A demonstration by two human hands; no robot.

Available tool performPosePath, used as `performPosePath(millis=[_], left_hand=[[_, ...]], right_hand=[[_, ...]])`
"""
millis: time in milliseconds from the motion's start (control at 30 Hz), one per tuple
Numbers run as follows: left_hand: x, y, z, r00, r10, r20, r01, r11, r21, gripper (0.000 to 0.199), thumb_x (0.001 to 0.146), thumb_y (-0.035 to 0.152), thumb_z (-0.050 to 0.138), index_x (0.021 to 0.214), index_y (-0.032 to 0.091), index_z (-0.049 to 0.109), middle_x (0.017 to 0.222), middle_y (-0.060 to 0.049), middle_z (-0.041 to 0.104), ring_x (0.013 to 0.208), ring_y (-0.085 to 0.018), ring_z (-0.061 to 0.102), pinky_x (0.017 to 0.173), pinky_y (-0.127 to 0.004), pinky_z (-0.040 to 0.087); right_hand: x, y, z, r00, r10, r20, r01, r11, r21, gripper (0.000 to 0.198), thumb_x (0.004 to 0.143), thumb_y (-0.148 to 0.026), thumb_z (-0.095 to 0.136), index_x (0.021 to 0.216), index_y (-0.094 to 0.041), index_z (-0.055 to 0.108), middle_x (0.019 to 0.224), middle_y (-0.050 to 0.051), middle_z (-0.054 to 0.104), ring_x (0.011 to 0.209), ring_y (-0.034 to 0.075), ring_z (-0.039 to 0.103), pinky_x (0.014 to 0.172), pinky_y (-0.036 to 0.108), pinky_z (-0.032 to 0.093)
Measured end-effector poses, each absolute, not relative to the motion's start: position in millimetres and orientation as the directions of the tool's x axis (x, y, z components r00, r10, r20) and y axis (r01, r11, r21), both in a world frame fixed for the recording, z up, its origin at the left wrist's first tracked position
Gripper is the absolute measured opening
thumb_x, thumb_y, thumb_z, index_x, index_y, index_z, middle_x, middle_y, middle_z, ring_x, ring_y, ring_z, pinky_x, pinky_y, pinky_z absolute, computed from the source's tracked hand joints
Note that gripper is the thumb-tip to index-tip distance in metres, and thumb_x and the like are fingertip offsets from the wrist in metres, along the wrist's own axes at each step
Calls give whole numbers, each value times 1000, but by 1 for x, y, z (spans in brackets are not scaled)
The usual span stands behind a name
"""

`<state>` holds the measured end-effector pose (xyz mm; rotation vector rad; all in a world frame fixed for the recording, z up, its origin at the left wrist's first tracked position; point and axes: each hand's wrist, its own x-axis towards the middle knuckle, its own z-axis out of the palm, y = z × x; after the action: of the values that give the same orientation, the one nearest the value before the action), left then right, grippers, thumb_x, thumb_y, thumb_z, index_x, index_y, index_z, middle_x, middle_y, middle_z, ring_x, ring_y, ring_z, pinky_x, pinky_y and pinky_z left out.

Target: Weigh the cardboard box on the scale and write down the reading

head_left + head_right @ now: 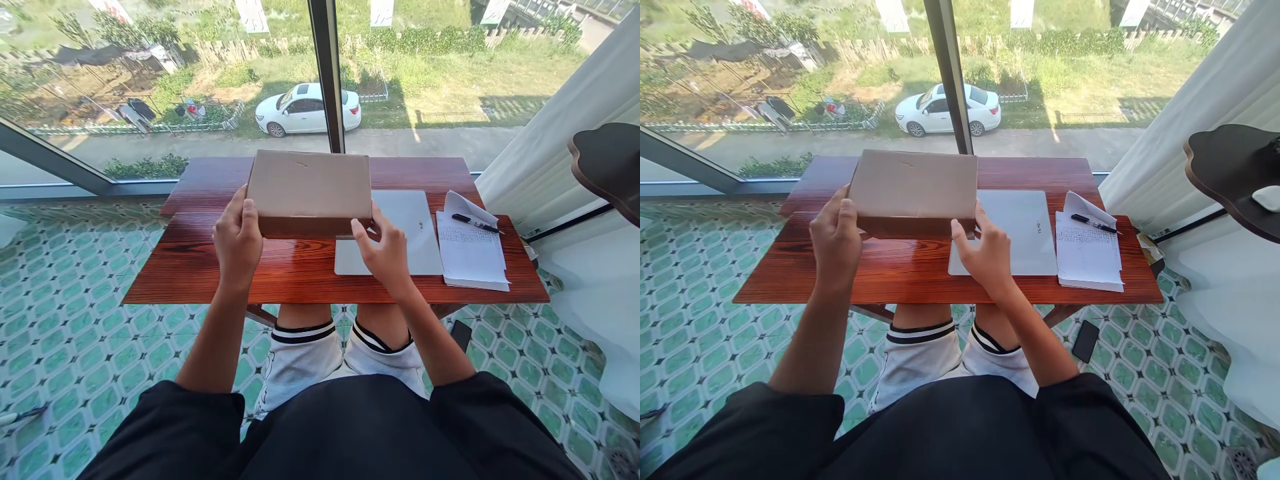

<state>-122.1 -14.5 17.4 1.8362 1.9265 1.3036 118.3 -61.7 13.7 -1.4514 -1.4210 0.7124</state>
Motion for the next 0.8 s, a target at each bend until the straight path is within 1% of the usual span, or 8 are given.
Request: performPosePath(millis=[133, 267, 333, 433, 500, 633, 800], left_hand=[[-141, -15, 17, -298, 838, 458, 725, -113, 680, 49, 101, 44, 41, 139, 22, 62, 136, -5, 68, 123, -22, 63, 110, -37, 47], [-158, -16, 13, -359, 812, 460, 717, -76, 693, 46, 97, 39, 44, 134, 21, 66, 135, -4, 69, 124, -22, 62, 112, -37, 46], [-166, -17, 9, -380, 806, 454, 703, -67, 708, 46, 96, 37, 44, 132, 22, 67, 134, -2, 70, 123, -21, 62, 112, -36, 46], [-178, -18, 1, -406, 804, 436, 701, -33, 713, 44, 95, 36, 44, 130, 25, 68, 131, 1, 71, 121, -20, 63, 111, -37, 47], [-183, -18, -4, -419, 805, 421, 701, -7, 713, 44, 94, 37, 44, 130, 26, 68, 131, 2, 71, 120, -21, 63, 111, -38, 48], [-188, -17, -12, -448, 811, 375, 681, 38, 731, 48, 94, 38, 43, 132, 22, 67, 133, 0, 70, 119, -21, 62, 110, -37, 48], [-189, -16, -17, -446, 818, 363, 674, 40, 738, 45, 95, 39, 44, 131, 25, 68, 134, 0, 69, 124, -23, 62, 111, -39, 47]], right_hand=[[97, -59, 12, 92, 977, 194, 390, 144, -910, 66, 95, -47, 55, 154, -20, 47, 121, 5, 71, 103, 23, 71, 99, 39, 57], [80, -60, 7, 28, 984, 174, 371, 151, -916, 66, 95, -46, 55, 155, -20, 46, 118, 5, 71, 102, 22, 69, 98, 39, 57], [73, -61, 5, -9, 985, 171, 377, 162, -912, 65, 96, -45, 54, 155, -20, 46, 122, 6, 70, 103, 22, 69, 98, 39, 57], [64, -62, 0, -47, 984, 170, 392, 174, -903, 66, 97, -45, 53, 156, -19, 44, 134, 8, 65, 113, 24, 67, 100, 40, 55], [60, -62, -4, -55, 986, 160, 399, 169, -901, 68, 96, -46, 53, 157, -17, 43, 137, 10, 63, 118, 25, 66, 103, 41, 54], [55, -60, -10, -64, 989, 130, 415, 145, -898, 72, 96, -47, 53, 158, -13, 41, 138, 13, 63, 126, 28, 63, 106, 42, 51], [52, -58, -15, -77, 988, 132, 416, 152, -897, 72, 96, -48, 52, 158, -12, 41, 135, 13, 64, 134, 28, 58, 111, 41, 48]])
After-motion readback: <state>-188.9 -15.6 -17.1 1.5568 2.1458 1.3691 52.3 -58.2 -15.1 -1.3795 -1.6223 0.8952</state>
